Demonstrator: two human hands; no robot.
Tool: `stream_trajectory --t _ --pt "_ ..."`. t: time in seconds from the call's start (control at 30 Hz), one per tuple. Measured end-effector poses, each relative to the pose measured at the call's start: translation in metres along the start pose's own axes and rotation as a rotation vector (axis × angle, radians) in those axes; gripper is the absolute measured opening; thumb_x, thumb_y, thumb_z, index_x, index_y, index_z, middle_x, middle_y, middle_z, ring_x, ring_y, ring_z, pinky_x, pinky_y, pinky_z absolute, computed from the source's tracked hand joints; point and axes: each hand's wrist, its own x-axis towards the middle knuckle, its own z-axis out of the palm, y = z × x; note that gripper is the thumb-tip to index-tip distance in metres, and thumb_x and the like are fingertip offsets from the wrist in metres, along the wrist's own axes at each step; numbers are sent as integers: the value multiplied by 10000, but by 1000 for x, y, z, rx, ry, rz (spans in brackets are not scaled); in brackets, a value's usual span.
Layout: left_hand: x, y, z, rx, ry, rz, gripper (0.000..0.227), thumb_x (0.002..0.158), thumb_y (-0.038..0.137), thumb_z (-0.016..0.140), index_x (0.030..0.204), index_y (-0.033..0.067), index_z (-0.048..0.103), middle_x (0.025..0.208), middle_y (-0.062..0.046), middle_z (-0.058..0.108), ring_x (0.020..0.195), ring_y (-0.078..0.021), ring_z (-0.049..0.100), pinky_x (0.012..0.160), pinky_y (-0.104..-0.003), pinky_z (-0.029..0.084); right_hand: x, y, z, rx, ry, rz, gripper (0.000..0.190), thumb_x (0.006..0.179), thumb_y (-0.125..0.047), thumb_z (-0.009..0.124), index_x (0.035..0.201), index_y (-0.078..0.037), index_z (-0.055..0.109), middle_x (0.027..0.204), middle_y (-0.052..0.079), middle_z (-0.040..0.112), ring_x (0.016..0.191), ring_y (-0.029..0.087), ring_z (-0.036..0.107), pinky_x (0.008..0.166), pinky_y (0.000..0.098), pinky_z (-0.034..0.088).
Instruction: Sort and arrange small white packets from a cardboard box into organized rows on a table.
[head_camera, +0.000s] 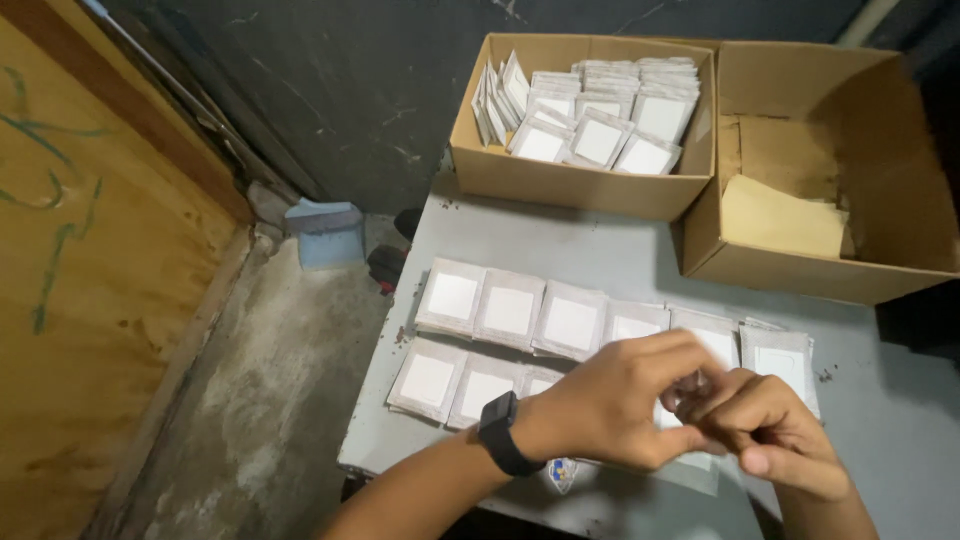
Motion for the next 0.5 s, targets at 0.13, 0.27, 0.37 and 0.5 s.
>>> stream_trajectory --t 0.13,0.27,0.37,0.5 --pt "6 -16 1 45 12 60 266 850 66 711 1088 63 592 1028 -78 610 879 -234 611 811 -320 547 -1 8 -6 -30 92 -31 507 849 -373 681 586 -140 316 552 -10 210 501 194 171 580 351 270" --pt "4 -14 -1 106 73 64 239 823 143 754 859 82 526 816 -41 562 708 -213 540 682 -328 455 1 5 -1 -23 131 12 586 837 -387 745 546 -123 311 526 7 201 493 203 198 573 363 345" --pt "-4 -19 -6 93 19 10 387 837 229 713 1158 56 582 986 -88 603 900 -274 618 841 -362 519 8 2 7 -64 110 22 610 871 -466 722 541 -141 325 512 -18 212 457 191 207 546 359 227" --pt "-15 -27 -7 24 79 44 250 836 90 682 1060 48 579 1028 -105 611 903 -284 627 847 -366 532 1 11 7 -87 205 188 590 790 -382 776 550 -121 305 566 2 214 515 201 227 537 363 182"
